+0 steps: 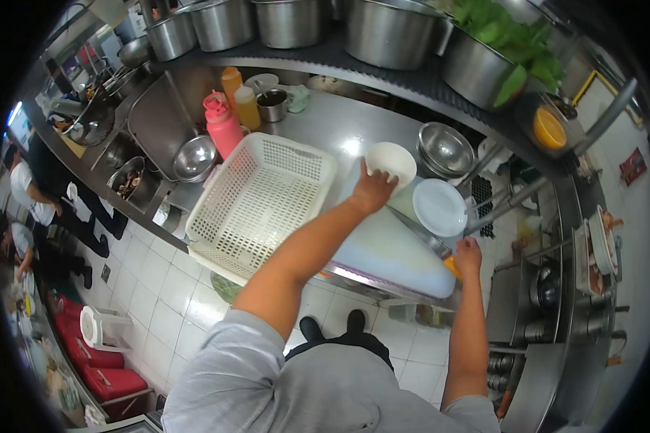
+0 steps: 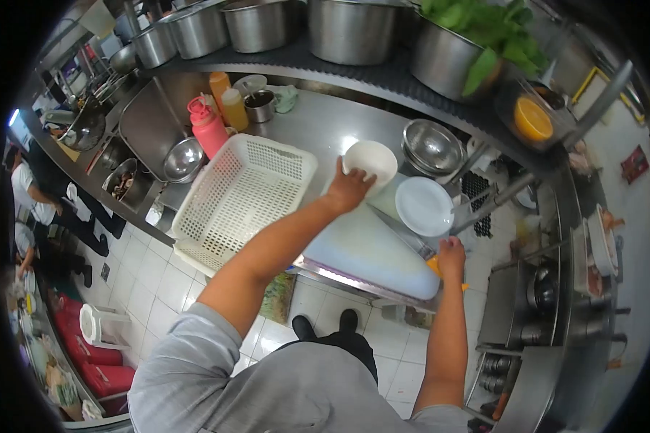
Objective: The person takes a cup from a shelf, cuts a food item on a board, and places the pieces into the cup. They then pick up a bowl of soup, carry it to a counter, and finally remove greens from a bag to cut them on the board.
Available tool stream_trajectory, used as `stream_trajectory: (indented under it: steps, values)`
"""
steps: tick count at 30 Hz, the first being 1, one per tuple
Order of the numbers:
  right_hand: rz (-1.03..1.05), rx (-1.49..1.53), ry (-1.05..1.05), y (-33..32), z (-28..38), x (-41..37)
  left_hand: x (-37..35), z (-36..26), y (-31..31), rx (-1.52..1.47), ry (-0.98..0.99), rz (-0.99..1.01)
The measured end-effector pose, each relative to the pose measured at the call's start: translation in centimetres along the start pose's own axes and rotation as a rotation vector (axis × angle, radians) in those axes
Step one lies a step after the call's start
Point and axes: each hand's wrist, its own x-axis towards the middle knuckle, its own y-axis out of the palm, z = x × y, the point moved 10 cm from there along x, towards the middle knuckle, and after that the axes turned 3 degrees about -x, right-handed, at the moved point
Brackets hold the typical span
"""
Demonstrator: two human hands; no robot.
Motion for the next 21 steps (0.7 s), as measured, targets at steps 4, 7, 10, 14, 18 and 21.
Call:
stream_trajectory:
  steps: [4,7,10,14,18,21]
  values:
    - [0.225,0.284,0.399,1.9,1.7,0.1,0.4,-1.0,-0.6,0.053,0.059,-0.034]
    - [0.192,0.264,0.393,2.5,1.8,1.1,1.1,-0.5,-1.0,0.054,0.065,-0.114]
    - [0.218,0.166,0.429,3.8,1.1,1.9,2.9,2.1,-1.0,0.052,0.032,-0.225]
    - [-0.061,-0.013,0.275,5.0,-1.4,1.8,6.6,9.2,-1.2,0.120,-0.171,-0.291]
    - [0.055,0.104,0.421,3.0,0.9,1.1,8.0,15.7,0.7,0.298,-0.069,-0.306]
    - [0.011,0.183,0.495,3.7,-0.4,1.1,8.5,19.4,3.6,0.236,-0.234,0.030]
